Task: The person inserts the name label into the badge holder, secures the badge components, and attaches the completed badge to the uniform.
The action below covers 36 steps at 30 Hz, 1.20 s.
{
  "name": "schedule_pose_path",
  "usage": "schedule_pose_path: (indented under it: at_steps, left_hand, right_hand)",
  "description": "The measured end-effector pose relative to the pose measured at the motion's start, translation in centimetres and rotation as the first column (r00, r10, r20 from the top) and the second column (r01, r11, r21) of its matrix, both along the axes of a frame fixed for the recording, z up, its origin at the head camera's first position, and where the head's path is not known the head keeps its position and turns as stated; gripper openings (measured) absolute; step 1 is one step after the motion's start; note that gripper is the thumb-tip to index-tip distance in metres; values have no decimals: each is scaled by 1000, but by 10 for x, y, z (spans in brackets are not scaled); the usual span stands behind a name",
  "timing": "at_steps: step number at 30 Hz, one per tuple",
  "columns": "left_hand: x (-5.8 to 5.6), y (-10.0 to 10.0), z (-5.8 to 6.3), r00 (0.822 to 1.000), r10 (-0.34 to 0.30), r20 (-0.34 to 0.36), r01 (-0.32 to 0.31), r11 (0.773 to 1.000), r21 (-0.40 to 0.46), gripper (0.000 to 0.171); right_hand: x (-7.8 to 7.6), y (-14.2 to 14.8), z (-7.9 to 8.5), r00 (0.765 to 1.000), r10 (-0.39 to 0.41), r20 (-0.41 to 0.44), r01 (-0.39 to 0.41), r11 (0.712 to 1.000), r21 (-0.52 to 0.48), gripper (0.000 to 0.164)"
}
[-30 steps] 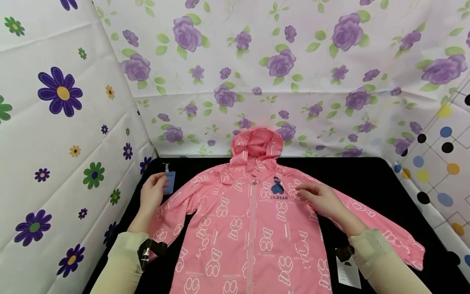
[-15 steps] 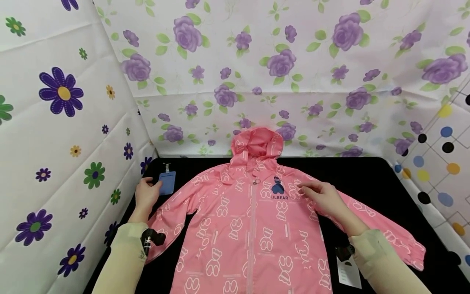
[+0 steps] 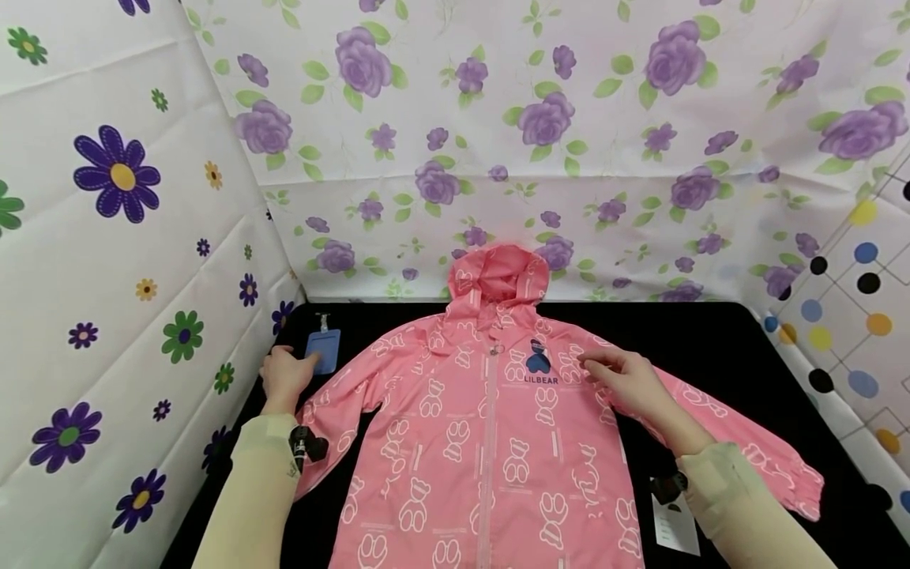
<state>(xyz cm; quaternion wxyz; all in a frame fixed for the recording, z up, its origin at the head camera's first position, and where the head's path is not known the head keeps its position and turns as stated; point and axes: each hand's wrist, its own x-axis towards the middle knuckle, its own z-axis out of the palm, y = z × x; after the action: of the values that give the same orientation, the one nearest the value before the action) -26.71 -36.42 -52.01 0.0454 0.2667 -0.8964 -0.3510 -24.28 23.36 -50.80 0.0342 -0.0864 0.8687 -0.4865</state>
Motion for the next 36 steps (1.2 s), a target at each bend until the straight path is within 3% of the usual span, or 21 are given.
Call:
schedule_pose_path:
  at_steps: [10, 28, 31, 34, 36]
  left_hand:
    - [-10, 2, -3, 999, -49, 19, 51, 993, -107, 86]
    - [-19, 9, -5, 990, -123, 71, 134, 972, -194, 89]
    - [-28, -2, -18, 992, -120, 35, 125, 974, -191, 95]
    - [-42, -22, -48, 992, -121, -43, 112, 979, -168, 104]
    - [-45, -28, -54, 989, -134, -58, 126, 984, -126, 110]
  right_hand:
    - [1, 3, 0, 1000, 1, 25, -1, 1000, -14, 34]
    - [2, 5, -3, 998, 11, 54, -9, 999, -42, 38]
    - [2, 5, -2, 999, 17, 37, -16, 999, -39, 38]
    - [1, 4, -2, 999, 26, 28, -25, 999, -26, 38]
    - [0, 2, -2, 999, 27, 31, -27, 999, -19, 37]
